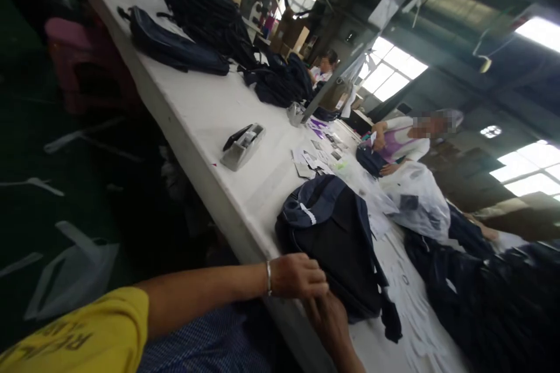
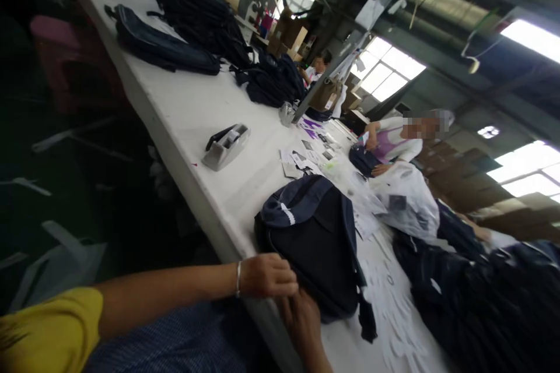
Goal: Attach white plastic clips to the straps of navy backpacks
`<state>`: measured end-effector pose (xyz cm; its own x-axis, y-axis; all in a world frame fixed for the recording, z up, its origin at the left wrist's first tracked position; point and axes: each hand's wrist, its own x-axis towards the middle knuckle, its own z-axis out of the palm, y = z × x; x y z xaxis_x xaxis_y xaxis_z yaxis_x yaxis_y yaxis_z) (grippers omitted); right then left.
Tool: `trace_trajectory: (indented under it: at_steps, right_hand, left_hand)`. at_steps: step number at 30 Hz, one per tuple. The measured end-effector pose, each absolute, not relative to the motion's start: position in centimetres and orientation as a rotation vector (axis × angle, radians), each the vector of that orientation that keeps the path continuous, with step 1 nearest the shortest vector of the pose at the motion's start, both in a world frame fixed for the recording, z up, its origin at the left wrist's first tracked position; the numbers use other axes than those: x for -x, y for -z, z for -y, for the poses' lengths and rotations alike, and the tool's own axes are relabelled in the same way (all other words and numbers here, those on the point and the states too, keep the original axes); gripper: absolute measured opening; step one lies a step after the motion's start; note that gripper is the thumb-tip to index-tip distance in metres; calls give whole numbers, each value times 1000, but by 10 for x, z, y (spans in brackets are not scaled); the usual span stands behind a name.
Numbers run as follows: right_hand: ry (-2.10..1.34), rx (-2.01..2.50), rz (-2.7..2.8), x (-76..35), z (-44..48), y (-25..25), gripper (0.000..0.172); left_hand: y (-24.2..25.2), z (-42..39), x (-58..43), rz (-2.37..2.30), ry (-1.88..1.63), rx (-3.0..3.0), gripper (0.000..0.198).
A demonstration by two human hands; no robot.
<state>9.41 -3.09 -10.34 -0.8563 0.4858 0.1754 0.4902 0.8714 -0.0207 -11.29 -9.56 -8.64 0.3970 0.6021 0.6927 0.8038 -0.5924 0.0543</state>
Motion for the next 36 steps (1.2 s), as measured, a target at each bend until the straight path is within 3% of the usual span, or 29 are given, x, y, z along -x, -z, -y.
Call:
trace_trajectory:
  at_steps: [6, 9, 11, 16, 24, 33, 36]
  right_hand:
    - [321, 686, 2620, -84, 34, 85, 28]
    - [438, 776, 2579, -60, 28, 71, 40]
    - [324, 809, 2672, -45, 19, 62, 47]
    - [-60, 1112, 2578, -34, -2, 27, 43]
    - [-275, 1296, 2516, -29, -11, -31, 47]
    - [-506, 1223, 2577, -29, 2, -1, 38]
    - [-528, 1217, 2535, -34, 6, 11, 36]
  left_hand:
    - [128, 117, 147, 1552, 950, 2333, 10]
    - [128, 113, 148, 1596, 987, 2298, 12]
    - [127, 111, 146, 1613, 1018, 2256, 14]
    - [130, 110, 149, 1550, 1106, 2126, 21]
    - [109, 105, 168, 1323, 1135, 2009, 30]
    - [103, 95, 182, 1342, 972, 2354, 6]
    - [99, 103, 190, 1252, 1089, 2501, 22]
